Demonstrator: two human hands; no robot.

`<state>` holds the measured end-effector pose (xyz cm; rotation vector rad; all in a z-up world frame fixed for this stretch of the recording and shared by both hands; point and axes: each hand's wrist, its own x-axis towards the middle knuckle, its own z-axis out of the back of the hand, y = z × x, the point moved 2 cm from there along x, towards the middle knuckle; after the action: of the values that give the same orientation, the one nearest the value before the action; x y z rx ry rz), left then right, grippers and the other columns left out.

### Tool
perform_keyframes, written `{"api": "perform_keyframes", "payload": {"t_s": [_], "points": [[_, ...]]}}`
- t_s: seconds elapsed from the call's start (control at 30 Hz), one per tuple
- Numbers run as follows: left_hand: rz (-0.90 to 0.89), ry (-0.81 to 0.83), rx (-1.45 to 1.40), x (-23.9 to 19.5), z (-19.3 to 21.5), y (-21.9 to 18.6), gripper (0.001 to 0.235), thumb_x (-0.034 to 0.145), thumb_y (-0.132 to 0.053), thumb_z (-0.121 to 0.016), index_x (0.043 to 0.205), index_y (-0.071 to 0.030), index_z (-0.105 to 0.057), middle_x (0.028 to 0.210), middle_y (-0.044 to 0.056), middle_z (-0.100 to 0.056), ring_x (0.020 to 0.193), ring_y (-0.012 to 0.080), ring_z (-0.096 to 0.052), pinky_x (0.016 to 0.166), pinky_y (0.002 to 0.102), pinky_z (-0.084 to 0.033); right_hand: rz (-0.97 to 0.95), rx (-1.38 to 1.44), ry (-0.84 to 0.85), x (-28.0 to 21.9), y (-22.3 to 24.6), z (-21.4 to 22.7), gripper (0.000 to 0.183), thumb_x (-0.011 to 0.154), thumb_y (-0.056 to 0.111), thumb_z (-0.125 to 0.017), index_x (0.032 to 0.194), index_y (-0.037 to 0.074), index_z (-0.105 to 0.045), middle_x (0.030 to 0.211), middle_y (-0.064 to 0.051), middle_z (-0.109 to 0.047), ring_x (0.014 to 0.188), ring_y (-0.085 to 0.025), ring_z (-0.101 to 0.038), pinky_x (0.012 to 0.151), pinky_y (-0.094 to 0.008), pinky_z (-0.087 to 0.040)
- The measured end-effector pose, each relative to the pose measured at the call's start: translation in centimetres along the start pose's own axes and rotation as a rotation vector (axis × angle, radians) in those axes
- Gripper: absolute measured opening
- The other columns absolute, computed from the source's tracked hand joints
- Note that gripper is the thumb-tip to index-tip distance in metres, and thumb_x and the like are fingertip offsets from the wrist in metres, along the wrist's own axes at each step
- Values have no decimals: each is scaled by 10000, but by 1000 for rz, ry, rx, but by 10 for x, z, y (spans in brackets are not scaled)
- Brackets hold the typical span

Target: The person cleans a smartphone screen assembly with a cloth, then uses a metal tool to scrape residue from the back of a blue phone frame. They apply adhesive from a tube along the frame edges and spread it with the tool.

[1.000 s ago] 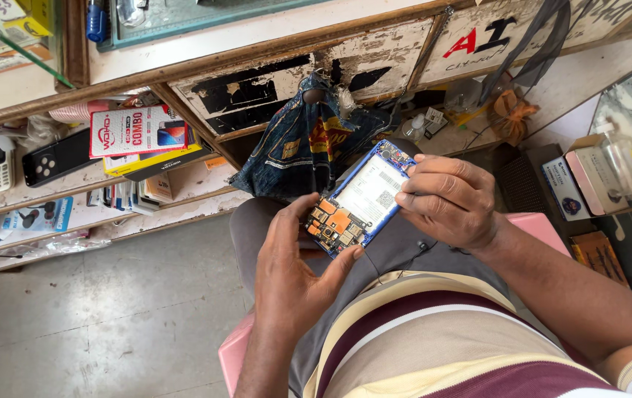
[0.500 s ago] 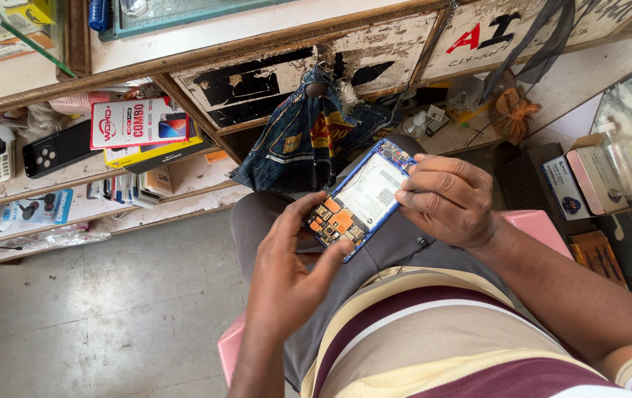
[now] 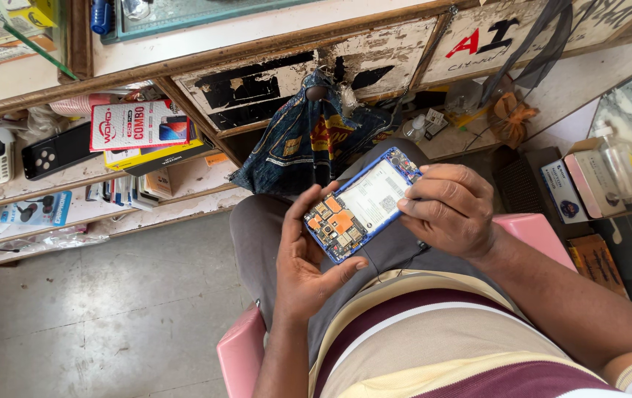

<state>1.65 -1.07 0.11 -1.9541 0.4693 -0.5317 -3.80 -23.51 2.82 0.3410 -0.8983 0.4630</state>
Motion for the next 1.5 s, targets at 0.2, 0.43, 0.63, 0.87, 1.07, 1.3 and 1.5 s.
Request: {"api": "perform_keyframes", "payload": {"t_s": [0.2, 0.43, 0.63, 0.87, 1.07, 1.3, 1.5], "points": [[-9, 0, 53, -4, 6, 2, 849, 782, -3, -874, 1491, -24, -408, 1591, 213, -475, 1409, 254, -564, 1154, 393, -569, -36, 27, 92, 0, 2, 1, 323, 798, 251, -919, 1024, 196, -696, 1102, 4, -616, 1113, -218, -600, 941, -390, -512], [-30, 16, 36, -8, 7, 3, 833, 785, -9, -870, 1489, -14, -425, 1568, 226, -499, 1392, 244, -572, 1157, 384, -553, 27, 156, 204, 11, 13, -4, 363, 847, 270, -870, 1147, 178, -688, 1237, 0, -652, 1207, -219, -611, 1062, -426, -498], [-10, 2, 84, -10, 3, 8, 870, 795, -139, -902, 1509, -11, -421, 1510, 232, -561, 1356, 246, -619, 1125, 376, -583, 54, 207, 265, 20, 28, -9, 367, 864, 143, -833, 1213, 149, -720, 1254, -14, -714, 1196, -193, -666, 1002, -388, -550], [-75, 38, 329, -8, 7, 4, 1128, 732, -578, -864, 1598, -50, -370, 1479, 186, -595, 1363, 272, -630, 1130, 409, -572, -50, 312, 262, 19, 27, -11, 338, 834, 73, -804, 1164, 72, -727, 1179, -73, -748, 1120, -234, -730, 951, -384, -619], [61, 96, 147, 4, 20, -2, 1133, 820, -847, -644, 1555, -11, -430, 1499, 210, -601, 1403, 304, -581, 1149, 434, -492, -923, 990, 354, -19, 18, -24, 260, 893, 79, -795, 1140, 16, -746, 1051, -94, -795, 922, -151, -767, 802, -297, -612], [71, 165, -417, 8, -16, 24, 1144, 876, -878, -398, 1603, 1, -312, 1564, 222, -489, 1438, 321, -487, 1240, 456, -381, -1555, 1551, 392, -42, 20, -49, 327, 837, 100, -808, 1122, -43, -734, 1007, -128, -782, 895, -175, -749, 803, -332, -621], [104, -9, -536, -4, -22, 52, 1127, 909, -855, -232, 1594, 35, -326, 1445, 249, -560, 1418, 336, -502, 1241, 473, -380, -1664, 1666, 363, -40, 27, -58, 451, 859, 119, -796, 1276, 2, -670, 1083, -90, -744, 948, -161, -724, 852, -323, -609]]}}
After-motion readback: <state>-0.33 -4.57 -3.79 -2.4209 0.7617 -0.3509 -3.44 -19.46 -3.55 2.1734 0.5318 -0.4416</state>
